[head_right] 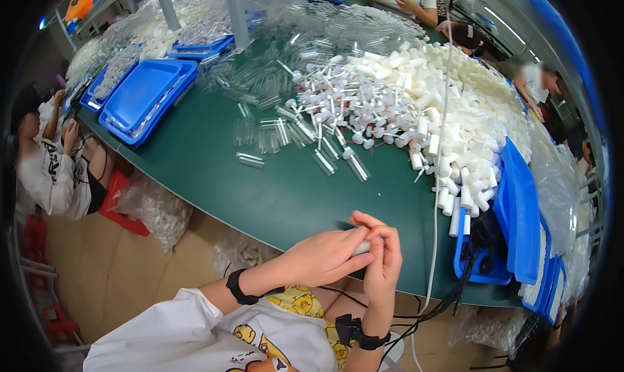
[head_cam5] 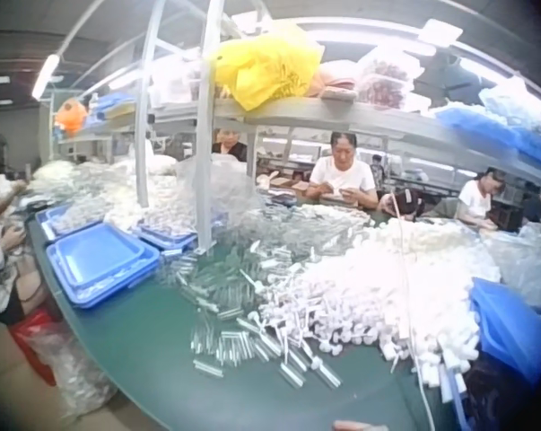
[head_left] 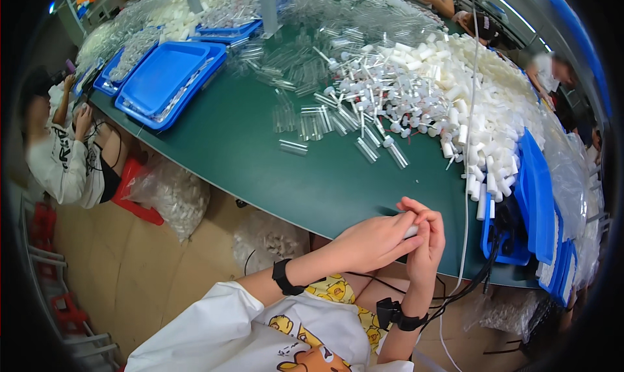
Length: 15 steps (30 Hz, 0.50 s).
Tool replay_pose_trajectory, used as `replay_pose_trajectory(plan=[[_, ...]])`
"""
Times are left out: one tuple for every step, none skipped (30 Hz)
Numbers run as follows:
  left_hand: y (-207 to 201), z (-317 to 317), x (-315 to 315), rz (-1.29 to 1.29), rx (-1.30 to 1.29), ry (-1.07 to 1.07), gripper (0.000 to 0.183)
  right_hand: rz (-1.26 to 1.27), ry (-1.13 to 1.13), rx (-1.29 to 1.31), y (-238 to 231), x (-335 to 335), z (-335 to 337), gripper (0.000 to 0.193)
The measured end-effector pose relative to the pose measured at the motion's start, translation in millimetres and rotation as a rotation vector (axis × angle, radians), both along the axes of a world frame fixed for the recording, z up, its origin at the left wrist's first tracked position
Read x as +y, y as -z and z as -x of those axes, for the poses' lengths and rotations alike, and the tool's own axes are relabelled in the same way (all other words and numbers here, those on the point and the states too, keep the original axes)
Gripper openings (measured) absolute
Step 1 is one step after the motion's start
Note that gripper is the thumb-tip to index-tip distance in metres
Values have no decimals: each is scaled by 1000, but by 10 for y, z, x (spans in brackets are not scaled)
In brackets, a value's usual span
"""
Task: The person inserts a white cylindrical foam piece into a clear plastic tube, then places the assembled unit on the table. They repeat this process with additional components from the piles on the table.
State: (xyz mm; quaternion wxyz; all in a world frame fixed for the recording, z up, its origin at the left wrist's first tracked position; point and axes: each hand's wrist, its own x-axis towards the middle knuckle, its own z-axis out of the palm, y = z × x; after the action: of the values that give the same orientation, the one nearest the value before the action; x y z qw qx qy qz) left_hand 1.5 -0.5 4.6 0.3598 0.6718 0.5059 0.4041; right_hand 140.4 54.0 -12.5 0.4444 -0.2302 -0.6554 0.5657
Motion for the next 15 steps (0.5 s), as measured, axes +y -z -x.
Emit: replay_pose_trajectory(plan=[[1,9,-2,-3,-10,-5,36,1,-4,1,5,3,5,13],[13,8,2,20,7,-6,36,2,-7,12,18,6,5,14],[23,2,-2,17,-8,-11,36,12,-5,12,17,1,4,14],[21,-2,-2,10,-20,-13,36,19,0,14,-2,-5,2,14],[17,-3,-6,4,-33,-15,36,25,5,15,-10,-9,1,14],[6,0,-15,16,-36,-7,36,23,11,14,0,-14,-1,14],[11,6,-16,-7,-32,-5,37,22,9,17,4,-13,4,15],[24,15,-18,-29,-28,-3,38,21,7,20,1,-16,10,15],[34,24,-21,-52,-25,1,38,20,6,22,3,-13,11,15],[39,25,-14,-66,-31,-5,39,11,-22,19,18,9,-9,19],[42,28,-8,-81,-37,-10,41,22,-21,21,21,7,-4,19],[44,32,-2,-95,-44,-15,42,34,-21,24,17,3,2,20],[46,35,11,-85,-60,3,42,44,-18,24,12,-1,0,20],[46,41,26,-75,-75,22,42,43,-11,24,9,-4,-3,20],[46,46,38,-65,-91,41,43,41,-4,24,5,-6,-5,20]])
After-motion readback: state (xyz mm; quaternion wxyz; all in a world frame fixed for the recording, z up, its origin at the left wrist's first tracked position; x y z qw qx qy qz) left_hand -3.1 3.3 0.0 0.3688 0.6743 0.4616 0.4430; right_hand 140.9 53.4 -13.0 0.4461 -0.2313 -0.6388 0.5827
